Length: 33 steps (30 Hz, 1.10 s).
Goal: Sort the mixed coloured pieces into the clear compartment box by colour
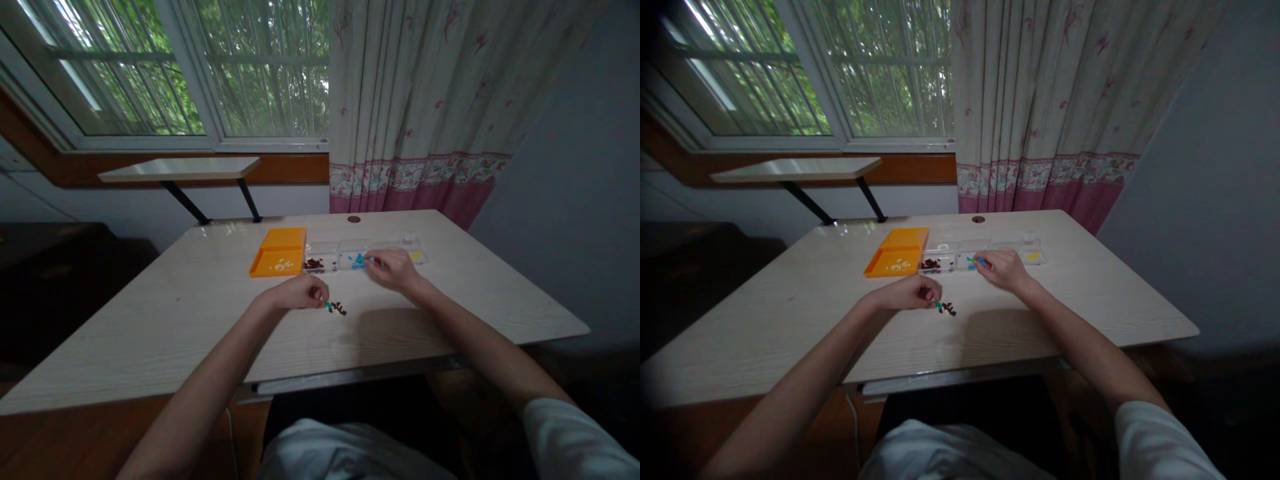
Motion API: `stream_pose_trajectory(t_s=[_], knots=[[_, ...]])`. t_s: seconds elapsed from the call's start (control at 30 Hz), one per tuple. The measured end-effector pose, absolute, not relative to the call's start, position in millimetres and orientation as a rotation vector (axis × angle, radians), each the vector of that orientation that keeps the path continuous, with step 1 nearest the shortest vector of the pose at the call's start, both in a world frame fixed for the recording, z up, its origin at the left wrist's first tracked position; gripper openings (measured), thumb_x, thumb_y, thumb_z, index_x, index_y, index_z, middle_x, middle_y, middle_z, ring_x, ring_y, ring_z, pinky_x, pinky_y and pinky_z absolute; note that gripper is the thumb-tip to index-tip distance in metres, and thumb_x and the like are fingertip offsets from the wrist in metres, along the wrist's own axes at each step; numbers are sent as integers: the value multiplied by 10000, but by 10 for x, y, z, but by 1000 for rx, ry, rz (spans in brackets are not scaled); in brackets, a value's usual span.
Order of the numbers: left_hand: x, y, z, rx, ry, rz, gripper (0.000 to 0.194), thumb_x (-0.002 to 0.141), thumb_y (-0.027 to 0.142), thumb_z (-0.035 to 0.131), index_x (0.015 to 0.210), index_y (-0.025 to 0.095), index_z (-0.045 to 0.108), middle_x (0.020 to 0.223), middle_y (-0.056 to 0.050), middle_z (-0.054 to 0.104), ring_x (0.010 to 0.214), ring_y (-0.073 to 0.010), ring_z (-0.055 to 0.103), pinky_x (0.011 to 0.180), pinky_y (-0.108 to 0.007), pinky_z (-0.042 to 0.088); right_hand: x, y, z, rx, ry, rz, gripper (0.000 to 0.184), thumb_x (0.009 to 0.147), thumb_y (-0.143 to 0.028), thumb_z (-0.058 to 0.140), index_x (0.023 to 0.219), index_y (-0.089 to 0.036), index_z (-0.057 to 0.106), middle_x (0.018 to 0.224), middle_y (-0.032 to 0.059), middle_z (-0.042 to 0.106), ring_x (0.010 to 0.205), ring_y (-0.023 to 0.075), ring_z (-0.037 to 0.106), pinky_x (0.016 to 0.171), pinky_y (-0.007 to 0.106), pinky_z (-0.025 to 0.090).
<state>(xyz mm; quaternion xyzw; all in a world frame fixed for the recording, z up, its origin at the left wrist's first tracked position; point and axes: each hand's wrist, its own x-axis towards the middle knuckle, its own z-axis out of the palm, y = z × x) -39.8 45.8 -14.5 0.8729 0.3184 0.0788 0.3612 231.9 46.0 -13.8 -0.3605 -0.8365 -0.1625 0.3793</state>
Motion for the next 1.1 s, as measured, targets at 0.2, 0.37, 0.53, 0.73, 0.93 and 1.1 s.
stream_pose_trajectory(t_s=[0.2, 0.37, 0.53, 0.73, 0.93, 1.1], knots=[[-409, 472, -137, 2254, 858, 343, 122, 684, 200, 593, 762, 124, 649, 604, 13, 521, 539, -80, 434, 509, -178, 320, 2668, 650, -55, -1385, -2245, -345, 222, 827, -342, 494, 892, -207, 657, 643, 5, 648, 557, 125, 555, 542, 231, 329], [-370, 447, -85, 2309, 903, 540, 143, 735, 189, 558, 816, 121, 654, 669, -20, 554, 601, -103, 465, 543, -197, 341, 2862, 752, -71, -1666, -2260, -304, 186, 799, -330, 534, 853, -217, 673, 651, 19, 660, 561, 139, 559, 502, 236, 279], [-326, 438, -85, 2333, 930, 698, 172, 789, 255, 541, 842, 132, 648, 719, -31, 547, 647, -108, 473, 578, -207, 354, 2710, 685, -82, -1587, -2241, -246, 202, 811, -333, 525, 894, -231, 679, 660, 16, 661, 602, 144, 577, 523, 230, 300], [-237, 383, -84, 2276, 949, 810, 164, 774, 281, 579, 813, 140, 654, 723, -30, 552, 643, -109, 476, 573, -210, 355, 2166, 424, -203, -1186, -2352, -26, 225, 813, -323, 545, 973, -216, 663, 619, -12, 631, 558, 106, 560, 542, 199, 334], [-188, 368, -159, 2341, 909, 828, 150, 767, 288, 599, 814, 160, 661, 701, -16, 546, 659, -111, 485, 593, -214, 360, 1890, 271, -295, -958, -2352, 39, 215, 825, -321, 548, 952, -199, 671, 601, -4, 634, 538, 95, 553, 562, 193, 355], [-178, 372, -203, 2364, 910, 825, 157, 763, 304, 604, 791, 158, 653, 693, -15, 556, 646, -108, 479, 579, -208, 348, 1897, 288, -322, -906, -2375, 33, 228, 834, -353, 537, 920, -198, 681, 586, -1, 634, 544, 97, 567, 567, 186, 361]])
